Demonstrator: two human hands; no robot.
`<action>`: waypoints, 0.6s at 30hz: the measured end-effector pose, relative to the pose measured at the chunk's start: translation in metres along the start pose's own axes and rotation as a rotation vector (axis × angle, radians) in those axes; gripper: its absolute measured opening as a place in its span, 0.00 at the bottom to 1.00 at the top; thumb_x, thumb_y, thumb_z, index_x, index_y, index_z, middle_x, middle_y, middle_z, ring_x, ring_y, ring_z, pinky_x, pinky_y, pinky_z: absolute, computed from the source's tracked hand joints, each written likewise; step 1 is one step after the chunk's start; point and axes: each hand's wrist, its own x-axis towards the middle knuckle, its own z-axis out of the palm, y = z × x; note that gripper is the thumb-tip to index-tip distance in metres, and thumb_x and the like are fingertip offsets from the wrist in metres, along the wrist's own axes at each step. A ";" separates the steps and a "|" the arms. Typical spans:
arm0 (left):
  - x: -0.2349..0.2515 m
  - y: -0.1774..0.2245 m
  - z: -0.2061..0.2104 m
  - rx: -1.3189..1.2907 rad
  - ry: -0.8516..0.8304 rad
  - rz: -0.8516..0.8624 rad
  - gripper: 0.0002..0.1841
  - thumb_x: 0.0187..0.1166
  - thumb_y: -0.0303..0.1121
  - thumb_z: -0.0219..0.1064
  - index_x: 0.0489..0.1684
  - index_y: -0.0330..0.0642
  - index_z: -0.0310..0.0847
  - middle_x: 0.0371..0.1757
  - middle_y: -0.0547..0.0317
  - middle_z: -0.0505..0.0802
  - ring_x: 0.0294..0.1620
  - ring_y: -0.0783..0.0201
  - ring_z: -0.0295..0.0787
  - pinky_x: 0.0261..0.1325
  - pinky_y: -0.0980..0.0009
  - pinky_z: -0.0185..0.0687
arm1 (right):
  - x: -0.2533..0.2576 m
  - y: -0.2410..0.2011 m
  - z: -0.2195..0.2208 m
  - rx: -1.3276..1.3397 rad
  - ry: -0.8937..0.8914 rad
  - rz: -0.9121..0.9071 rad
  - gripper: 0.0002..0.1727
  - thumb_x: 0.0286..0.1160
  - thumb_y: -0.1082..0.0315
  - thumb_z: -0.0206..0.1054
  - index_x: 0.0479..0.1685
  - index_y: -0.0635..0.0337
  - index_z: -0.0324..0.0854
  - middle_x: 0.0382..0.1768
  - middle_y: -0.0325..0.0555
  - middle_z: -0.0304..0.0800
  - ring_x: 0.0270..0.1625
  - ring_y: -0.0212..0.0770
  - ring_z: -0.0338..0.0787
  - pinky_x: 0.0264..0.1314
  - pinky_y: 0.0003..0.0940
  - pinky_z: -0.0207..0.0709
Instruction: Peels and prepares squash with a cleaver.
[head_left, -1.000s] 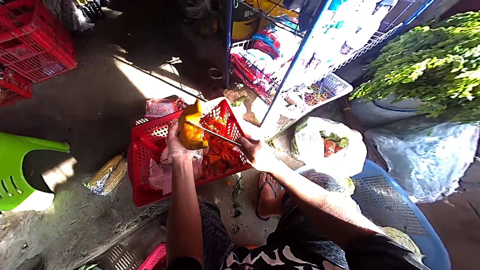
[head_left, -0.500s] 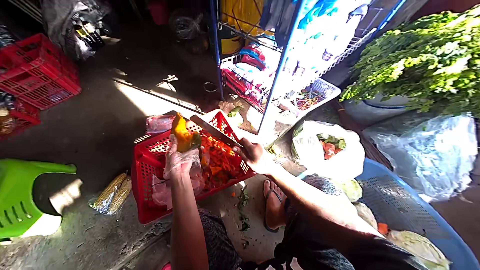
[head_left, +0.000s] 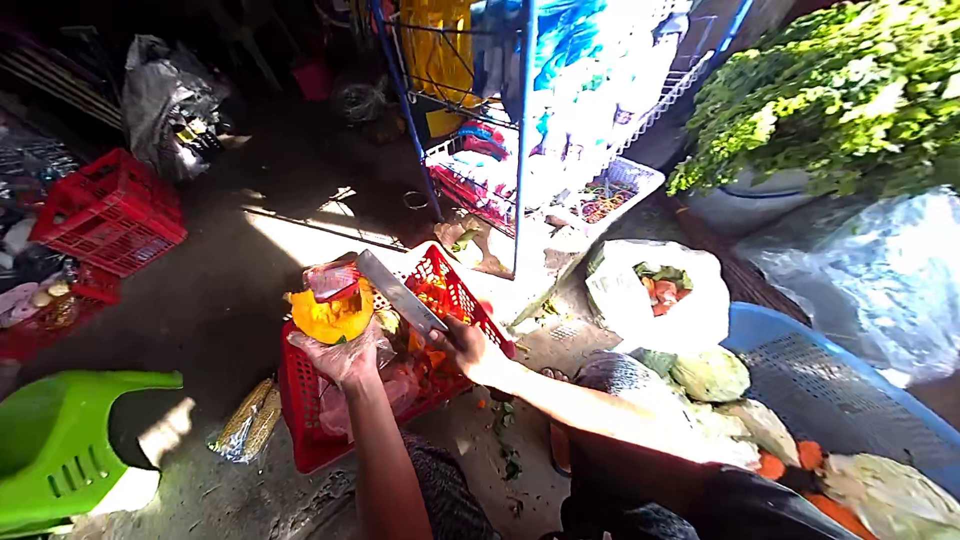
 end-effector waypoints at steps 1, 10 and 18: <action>-0.001 0.001 0.002 -0.018 0.028 0.010 0.45 0.74 0.78 0.44 0.80 0.53 0.64 0.75 0.47 0.80 0.78 0.45 0.75 0.74 0.30 0.70 | -0.001 -0.002 0.000 -0.027 -0.001 -0.006 0.24 0.92 0.52 0.54 0.62 0.67 0.79 0.35 0.54 0.88 0.38 0.47 0.89 0.48 0.48 0.83; -0.016 -0.003 0.014 0.051 0.144 -0.068 0.33 0.82 0.70 0.44 0.64 0.53 0.76 0.55 0.54 0.90 0.58 0.54 0.89 0.58 0.45 0.86 | 0.002 -0.010 0.010 -0.136 -0.068 -0.003 0.23 0.92 0.54 0.57 0.62 0.69 0.79 0.33 0.58 0.88 0.38 0.55 0.90 0.48 0.58 0.82; -0.023 -0.009 -0.001 0.947 0.046 0.209 0.22 0.87 0.27 0.58 0.79 0.33 0.68 0.69 0.40 0.85 0.68 0.54 0.83 0.73 0.57 0.79 | -0.002 -0.015 0.014 0.037 -0.126 0.055 0.20 0.91 0.60 0.57 0.68 0.68 0.78 0.33 0.51 0.87 0.29 0.42 0.86 0.39 0.44 0.83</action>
